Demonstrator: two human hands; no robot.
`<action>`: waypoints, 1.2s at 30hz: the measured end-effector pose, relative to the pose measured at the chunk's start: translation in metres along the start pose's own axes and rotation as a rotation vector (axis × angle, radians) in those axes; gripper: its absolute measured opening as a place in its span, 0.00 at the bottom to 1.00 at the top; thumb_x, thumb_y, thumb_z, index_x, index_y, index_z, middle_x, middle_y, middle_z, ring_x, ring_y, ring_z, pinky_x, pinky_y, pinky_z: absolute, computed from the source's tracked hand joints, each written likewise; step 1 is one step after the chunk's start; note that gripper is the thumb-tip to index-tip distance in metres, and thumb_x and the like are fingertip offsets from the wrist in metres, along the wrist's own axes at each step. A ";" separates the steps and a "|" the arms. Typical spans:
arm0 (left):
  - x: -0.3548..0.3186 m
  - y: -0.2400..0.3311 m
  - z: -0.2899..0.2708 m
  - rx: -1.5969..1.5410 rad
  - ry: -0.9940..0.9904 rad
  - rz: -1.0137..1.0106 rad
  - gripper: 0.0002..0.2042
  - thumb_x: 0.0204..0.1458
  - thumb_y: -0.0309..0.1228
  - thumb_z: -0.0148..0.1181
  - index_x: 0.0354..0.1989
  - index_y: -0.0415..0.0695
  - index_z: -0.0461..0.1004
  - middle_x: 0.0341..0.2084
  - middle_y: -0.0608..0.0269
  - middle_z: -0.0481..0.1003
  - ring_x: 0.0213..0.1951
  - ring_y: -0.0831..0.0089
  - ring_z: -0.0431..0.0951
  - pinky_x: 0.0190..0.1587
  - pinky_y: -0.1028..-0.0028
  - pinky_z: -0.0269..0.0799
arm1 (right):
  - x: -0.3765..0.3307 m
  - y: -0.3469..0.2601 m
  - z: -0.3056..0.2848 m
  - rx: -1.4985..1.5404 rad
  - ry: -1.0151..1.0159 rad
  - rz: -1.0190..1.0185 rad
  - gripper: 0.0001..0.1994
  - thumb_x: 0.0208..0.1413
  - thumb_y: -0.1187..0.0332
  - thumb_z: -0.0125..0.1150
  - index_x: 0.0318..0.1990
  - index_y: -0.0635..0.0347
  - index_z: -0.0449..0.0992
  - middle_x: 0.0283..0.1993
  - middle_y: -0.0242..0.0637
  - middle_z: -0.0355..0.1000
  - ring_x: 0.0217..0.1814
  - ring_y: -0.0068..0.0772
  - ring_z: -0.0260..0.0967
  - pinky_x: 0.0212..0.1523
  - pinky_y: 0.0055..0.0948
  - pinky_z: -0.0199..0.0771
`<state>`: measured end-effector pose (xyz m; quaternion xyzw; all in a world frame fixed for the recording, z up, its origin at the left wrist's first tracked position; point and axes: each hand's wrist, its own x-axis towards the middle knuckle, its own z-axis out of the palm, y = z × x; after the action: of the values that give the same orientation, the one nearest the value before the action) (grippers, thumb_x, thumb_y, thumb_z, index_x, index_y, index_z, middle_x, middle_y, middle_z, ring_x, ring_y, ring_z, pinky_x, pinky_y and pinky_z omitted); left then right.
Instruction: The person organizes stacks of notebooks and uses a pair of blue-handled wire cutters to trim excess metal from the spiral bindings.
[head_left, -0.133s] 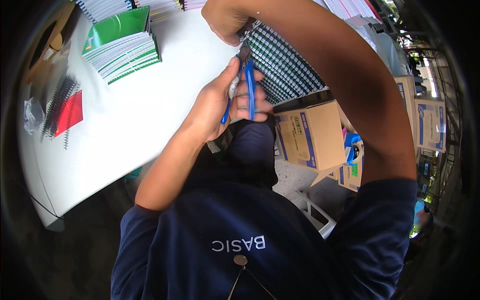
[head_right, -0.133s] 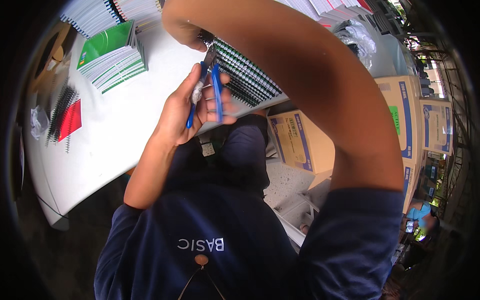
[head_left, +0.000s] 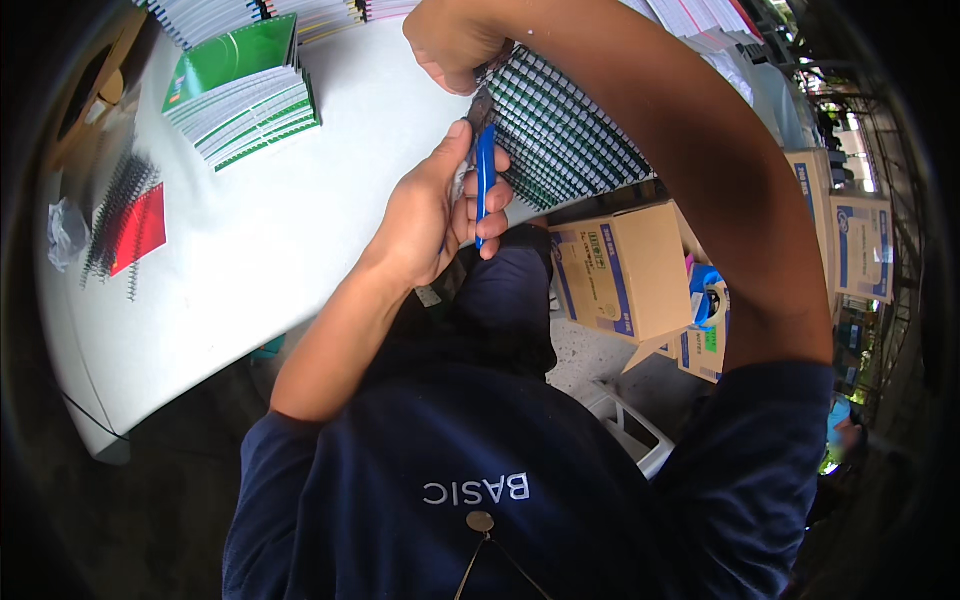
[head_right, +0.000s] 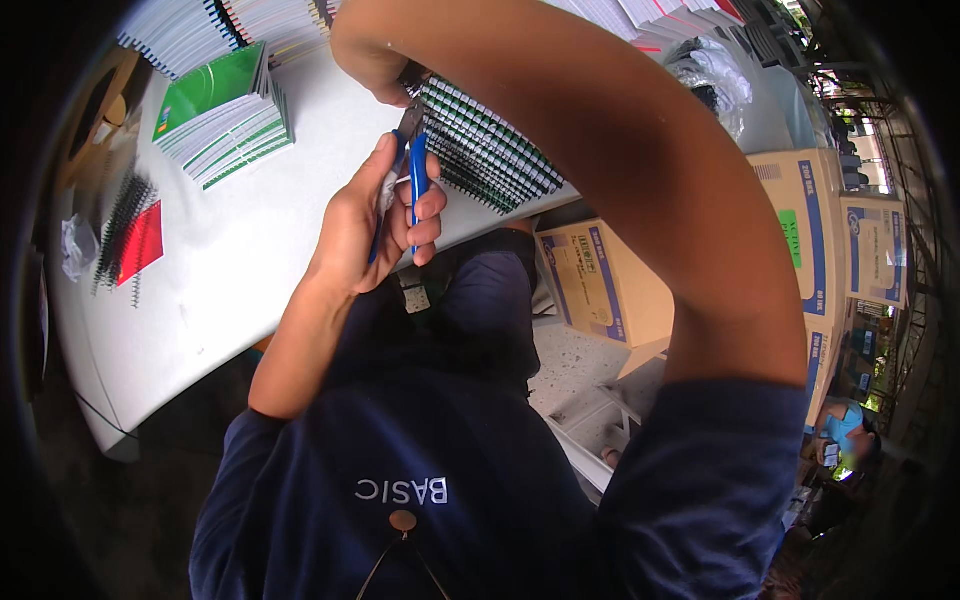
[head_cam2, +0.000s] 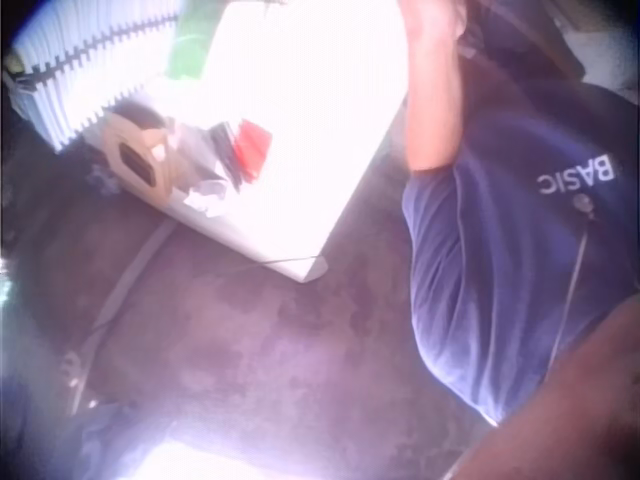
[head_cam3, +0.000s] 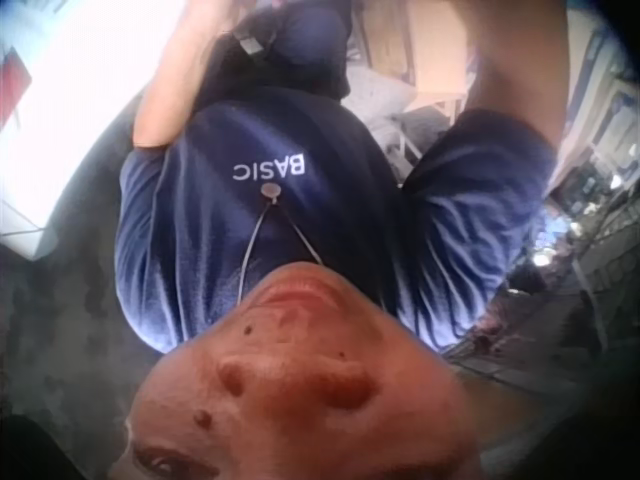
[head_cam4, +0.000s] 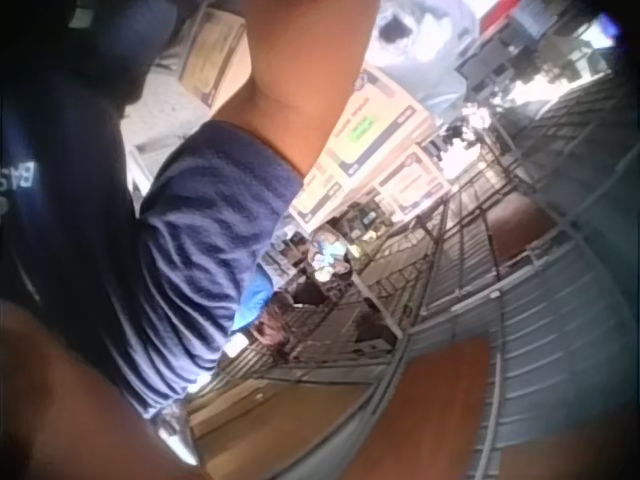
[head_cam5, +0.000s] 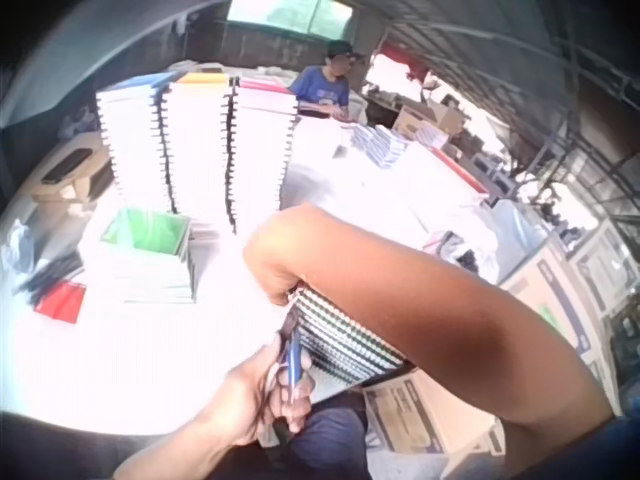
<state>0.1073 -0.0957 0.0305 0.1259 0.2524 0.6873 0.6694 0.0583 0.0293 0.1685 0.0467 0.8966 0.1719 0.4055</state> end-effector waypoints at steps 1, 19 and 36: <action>-0.004 -0.001 0.006 0.073 0.045 0.004 0.26 0.60 0.53 0.31 0.44 0.40 0.66 0.25 0.58 0.70 0.27 0.66 0.74 0.32 0.66 0.75 | 0.001 0.006 0.004 0.022 0.048 -0.047 0.12 0.40 0.65 0.59 0.33 0.62 0.80 0.35 0.44 0.76 0.37 0.41 0.73 0.38 0.38 0.72; 0.001 -0.001 0.025 0.062 0.002 0.065 0.30 0.60 0.53 0.28 0.50 0.37 0.64 0.37 0.47 0.74 0.42 0.52 0.76 0.41 0.62 0.76 | 0.052 0.019 0.047 0.156 0.367 -0.127 0.09 0.41 0.65 0.64 0.29 0.61 0.80 0.29 0.42 0.75 0.31 0.39 0.73 0.30 0.36 0.71; 0.005 0.000 0.008 -0.017 -0.131 0.065 0.26 0.61 0.51 0.28 0.43 0.41 0.66 0.23 0.60 0.67 0.24 0.68 0.71 0.28 0.67 0.74 | 0.051 0.030 0.055 0.422 0.513 -0.287 0.09 0.37 0.64 0.60 0.19 0.60 0.77 0.21 0.38 0.72 0.23 0.37 0.66 0.27 0.38 0.66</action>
<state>0.1107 -0.0892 0.0360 0.1731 0.1982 0.7011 0.6627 0.0640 0.0834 0.1086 -0.0416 0.9823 -0.0697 0.1686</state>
